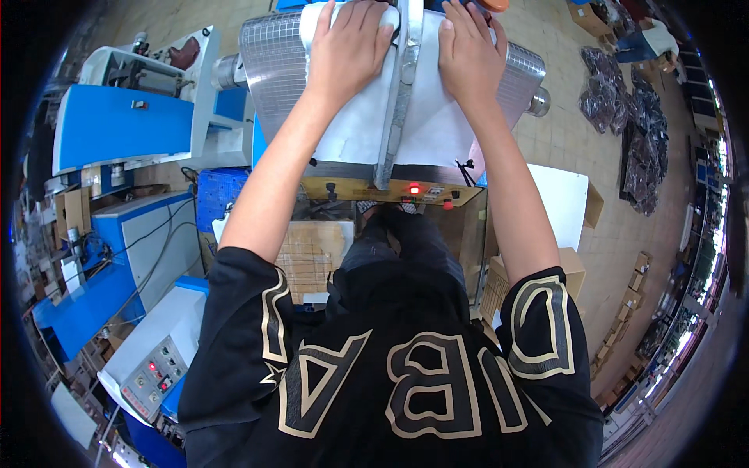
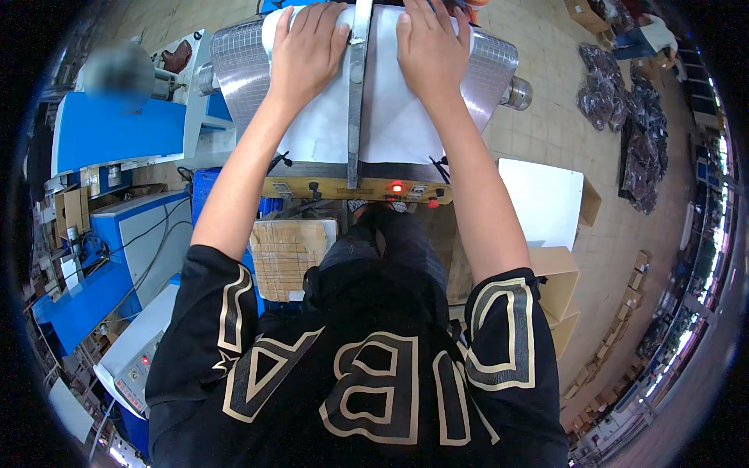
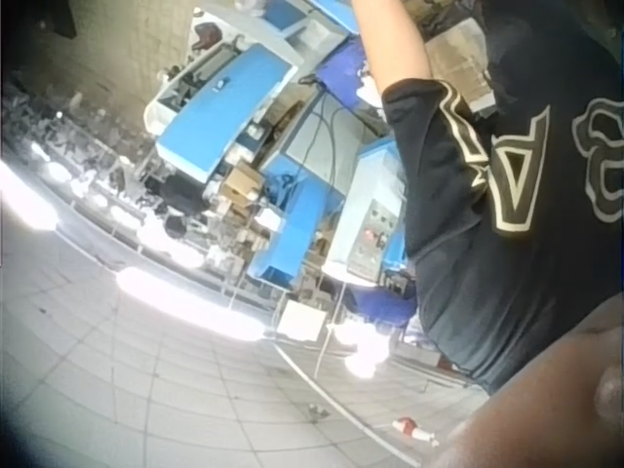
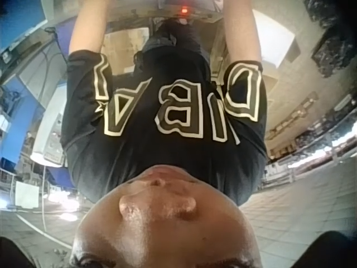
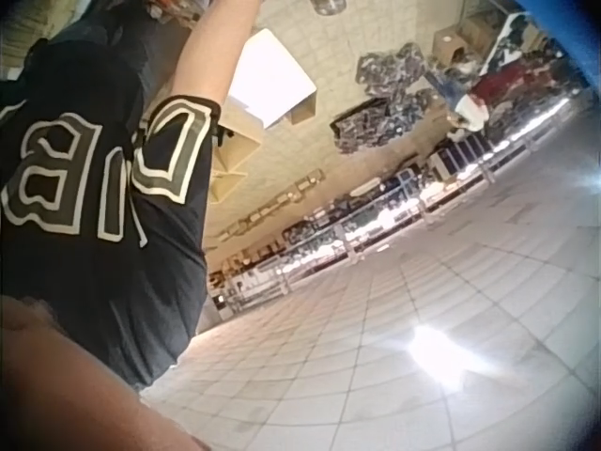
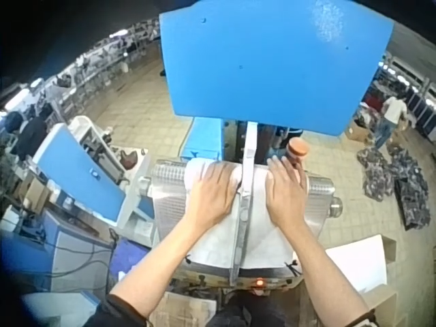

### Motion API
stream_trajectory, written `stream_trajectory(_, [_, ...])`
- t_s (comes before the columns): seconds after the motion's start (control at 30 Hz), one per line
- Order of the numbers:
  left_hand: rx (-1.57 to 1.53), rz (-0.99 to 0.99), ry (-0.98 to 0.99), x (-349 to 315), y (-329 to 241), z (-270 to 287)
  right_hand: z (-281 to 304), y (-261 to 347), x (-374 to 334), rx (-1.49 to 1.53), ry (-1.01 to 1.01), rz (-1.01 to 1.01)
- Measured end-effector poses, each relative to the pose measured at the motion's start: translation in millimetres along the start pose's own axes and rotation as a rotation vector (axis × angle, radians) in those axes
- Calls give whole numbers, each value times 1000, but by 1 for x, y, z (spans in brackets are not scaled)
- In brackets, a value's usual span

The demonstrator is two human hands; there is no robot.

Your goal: Using a heat-pressing machine to shape shoe upper components and organizing finished parts.

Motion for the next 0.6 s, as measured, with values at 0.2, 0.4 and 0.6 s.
stream_trajectory(0.2, [339, 127, 526, -115, 9, 10, 45, -12, -52, 333, 224, -273])
stream_trajectory(0.4, [120, 598, 746, -257, -36, 65, 58, -89, -225, 466, 352, -995])
stream_trajectory(0.6, [79, 933, 761, -342, -77, 116, 25, -92, -335, 571, 693, -1301])
Point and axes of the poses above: each hand's wrist, its own x-axis towards the middle knuckle, its own z-axis out of the back of the hand, y = z × x, the point moved 3 cm from there along x, towards the middle knuckle, and after that the axes turned 8 degrees about -z, right-handed, at the moved point
